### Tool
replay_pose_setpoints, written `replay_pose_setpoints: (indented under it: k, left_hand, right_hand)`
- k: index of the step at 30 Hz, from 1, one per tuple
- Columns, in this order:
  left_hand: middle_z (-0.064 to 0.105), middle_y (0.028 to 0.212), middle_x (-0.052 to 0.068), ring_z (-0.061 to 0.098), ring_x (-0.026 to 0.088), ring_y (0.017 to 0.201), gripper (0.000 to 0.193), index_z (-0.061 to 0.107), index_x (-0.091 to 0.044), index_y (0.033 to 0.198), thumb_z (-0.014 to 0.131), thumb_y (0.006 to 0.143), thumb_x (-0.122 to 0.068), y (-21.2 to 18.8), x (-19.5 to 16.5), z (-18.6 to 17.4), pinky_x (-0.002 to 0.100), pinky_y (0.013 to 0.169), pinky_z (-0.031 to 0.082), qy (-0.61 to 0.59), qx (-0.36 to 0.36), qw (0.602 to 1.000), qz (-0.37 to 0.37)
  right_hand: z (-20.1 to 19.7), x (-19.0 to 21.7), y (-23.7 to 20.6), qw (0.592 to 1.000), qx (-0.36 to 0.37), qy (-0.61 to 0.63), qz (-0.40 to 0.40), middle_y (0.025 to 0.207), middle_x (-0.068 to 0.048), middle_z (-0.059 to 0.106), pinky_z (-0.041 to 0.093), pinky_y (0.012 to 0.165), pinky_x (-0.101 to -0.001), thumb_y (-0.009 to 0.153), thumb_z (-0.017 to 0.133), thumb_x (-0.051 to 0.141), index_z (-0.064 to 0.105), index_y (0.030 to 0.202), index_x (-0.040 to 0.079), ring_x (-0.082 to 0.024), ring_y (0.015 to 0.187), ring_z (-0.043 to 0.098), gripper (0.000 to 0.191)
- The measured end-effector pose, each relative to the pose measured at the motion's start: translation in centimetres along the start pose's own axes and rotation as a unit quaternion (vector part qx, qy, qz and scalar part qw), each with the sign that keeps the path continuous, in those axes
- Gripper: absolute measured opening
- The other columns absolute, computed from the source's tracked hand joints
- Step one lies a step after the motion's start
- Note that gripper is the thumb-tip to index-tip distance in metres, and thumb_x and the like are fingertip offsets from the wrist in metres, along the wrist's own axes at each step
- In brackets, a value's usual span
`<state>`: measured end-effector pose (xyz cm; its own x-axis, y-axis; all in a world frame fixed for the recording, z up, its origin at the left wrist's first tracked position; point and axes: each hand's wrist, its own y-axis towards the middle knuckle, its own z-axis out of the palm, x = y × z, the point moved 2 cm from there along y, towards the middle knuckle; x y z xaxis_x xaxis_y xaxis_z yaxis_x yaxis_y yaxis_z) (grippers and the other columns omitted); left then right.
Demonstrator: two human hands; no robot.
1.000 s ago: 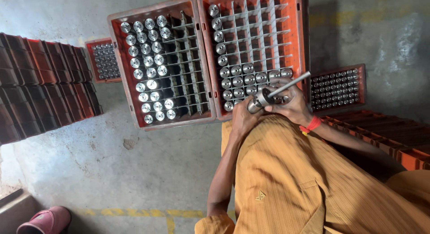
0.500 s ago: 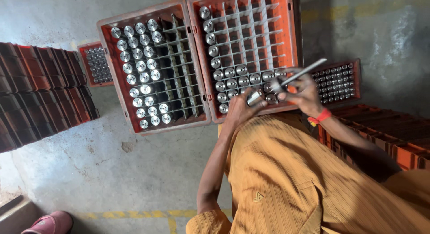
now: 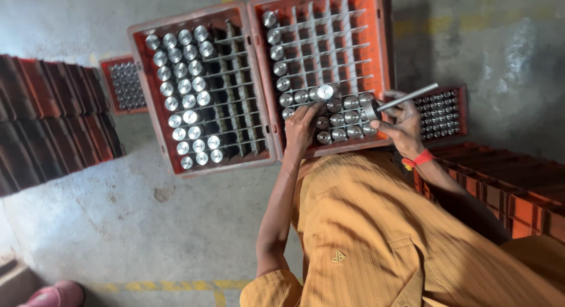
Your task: The person sits on the floor and inserts a metal rod into cup-shaped machined metal components one at a time, placing each completed assembly into a compartment of a divided tray. When the tray is filled, the person lifts it and stacks it with other filled trays.
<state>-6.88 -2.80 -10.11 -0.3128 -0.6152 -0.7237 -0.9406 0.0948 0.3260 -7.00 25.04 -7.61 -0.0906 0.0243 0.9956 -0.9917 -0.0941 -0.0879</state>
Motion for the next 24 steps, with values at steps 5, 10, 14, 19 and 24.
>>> replay_pose_setpoints:
  k: [5, 10, 14, 19, 24]
  left_hand:
    - [0.071, 0.105, 0.011, 0.069, 0.034, 0.096, 0.031, 0.070, -0.009, 0.116, 0.076, 0.085, -0.005, -4.1, 2.0, -7.5, 0.044, 0.084, 0.056, 0.098, -0.122, 0.983, -0.095]
    - [0.056, 0.126, 0.032, 0.057, 0.051, 0.108, 0.065, 0.060, -0.004, 0.130, 0.084, 0.073, -0.026, -10.0, 9.1, -13.4, 0.058, 0.080, 0.049, 0.399, -0.131, 0.842, -0.339]
    - [0.051, 0.139, 0.035, 0.058, 0.051, 0.117, 0.059, 0.057, -0.006, 0.141, 0.084, 0.092, -0.026, -11.9, 11.9, -15.9, 0.054, 0.085, 0.049, 0.415, -0.197, 0.858, -0.229]
    - [0.059, 0.123, 0.027, 0.064, 0.045, 0.102, 0.062, 0.062, -0.005, 0.126, 0.088, 0.077, -0.033, -10.8, 12.7, -17.3, 0.055, 0.076, 0.051, 0.305, -0.046, 0.849, -0.428]
    - [0.066, 0.115, 0.020, 0.067, 0.039, 0.098, 0.055, 0.066, -0.001, 0.118, 0.091, 0.079, -0.032, -10.0, 9.8, -19.5, 0.049, 0.082, 0.054, 0.290, -0.090, 0.890, -0.339]
  right_hand:
    - [0.9, 0.1, -0.6, 0.999, 0.014, 0.040, 0.033, 0.135, -0.012, 0.059, 0.052, 0.116, -0.0352, 0.080, 0.089, 0.003, 0.049, 0.144, 0.001, -0.025, 0.130, 0.064, 0.076]
    - [2.1, 0.9, -0.4, 0.998, 0.051, 0.017, 0.033, 0.136, -0.013, 0.061, 0.055, 0.113, -0.0369, 0.080, 0.088, 0.006, 0.050, 0.143, 0.002, -0.027, 0.131, 0.065, 0.074]
    - [3.5, 1.1, -0.4, 0.996, 0.081, 0.005, 0.022, 0.138, -0.013, 0.059, 0.057, 0.111, -0.0381, 0.079, 0.088, 0.005, 0.050, 0.141, 0.002, -0.028, 0.130, 0.065, 0.073]
    - [4.6, 0.7, -1.0, 0.995, 0.100, 0.012, 0.018, 0.140, -0.012, 0.055, 0.057, 0.102, -0.0383, 0.076, 0.088, 0.005, 0.049, 0.139, 0.002, -0.029, 0.129, 0.065, 0.075]
    - [3.7, -0.3, -2.4, 0.994, 0.080, 0.029, 0.070, 0.130, -0.012, 0.059, 0.064, 0.093, -0.0383, 0.075, 0.086, 0.003, 0.048, 0.139, 0.002, -0.027, 0.128, 0.064, 0.074]
